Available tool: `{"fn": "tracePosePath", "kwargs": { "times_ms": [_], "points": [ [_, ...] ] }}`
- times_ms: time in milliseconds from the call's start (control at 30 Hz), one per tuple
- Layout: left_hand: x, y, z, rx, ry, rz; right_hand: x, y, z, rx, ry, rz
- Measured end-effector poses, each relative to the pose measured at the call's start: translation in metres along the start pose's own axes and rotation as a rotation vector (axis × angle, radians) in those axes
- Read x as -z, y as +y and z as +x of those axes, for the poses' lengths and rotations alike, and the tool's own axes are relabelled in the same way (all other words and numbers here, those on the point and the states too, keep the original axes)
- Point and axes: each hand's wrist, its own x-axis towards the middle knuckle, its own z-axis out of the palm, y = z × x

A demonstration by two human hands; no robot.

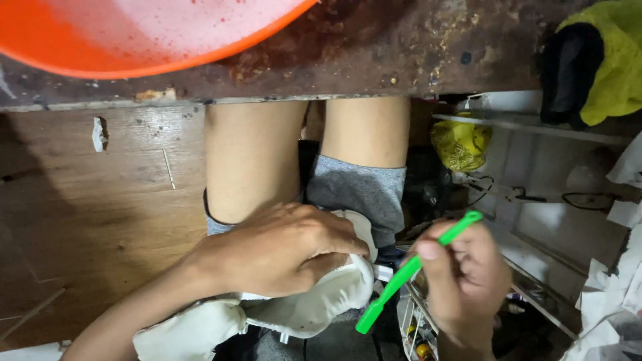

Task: Scrubbing the interior and exterior surfaces of a white sneaker using a toothbrush and soapy water to remove dirt.

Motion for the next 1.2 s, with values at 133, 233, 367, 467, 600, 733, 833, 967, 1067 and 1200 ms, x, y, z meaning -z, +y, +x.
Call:
{"fn": "tracePosePath", "kwargs": {
  "times_ms": [133, 233, 367, 467, 600, 733, 833, 967, 1067, 1200],
  "points": [
    [-0.003, 0.002, 0.002, 0.001, -0.024, 0.052, -0.001, 0.004, 0.013, 0.052, 0.205, 0.103],
    [-0.003, 0.003, 0.002, -0.021, -0.027, 0.016, -0.003, -0.002, 0.01, 0.041, 0.202, 0.073],
    [-0.002, 0.002, 0.005, 0.006, -0.065, 0.028, -0.003, 0.003, 0.026, -0.019, 0.037, 0.209],
    [-0.001, 0.004, 0.005, 0.042, -0.065, 0.037, -0.004, 0.0, 0.022, -0.047, 0.002, 0.291],
    [-0.002, 0.002, 0.007, 0.047, -0.076, 0.03, 0.0, -0.007, 0.033, -0.016, 0.089, 0.18],
    [-0.001, 0.003, 0.005, 0.005, -0.07, 0.008, 0.002, 0.006, 0.02, 0.141, -0.132, 0.189],
    [-0.002, 0.003, 0.007, 0.045, -0.083, 0.035, 0.007, 0.004, 0.023, 0.118, 0.024, 0.059],
    [-0.003, 0.004, 0.006, 0.005, -0.078, 0.039, 0.004, -0.002, 0.015, 0.089, -0.032, 0.073],
    [-0.004, 0.004, 0.006, -0.022, -0.073, 0.036, 0.007, 0.001, 0.028, 0.095, -0.035, 0.124],
    [-0.004, 0.007, 0.004, -0.038, -0.049, 0.066, 0.005, -0.002, 0.024, 0.029, -0.215, 0.179]
  ]
}}
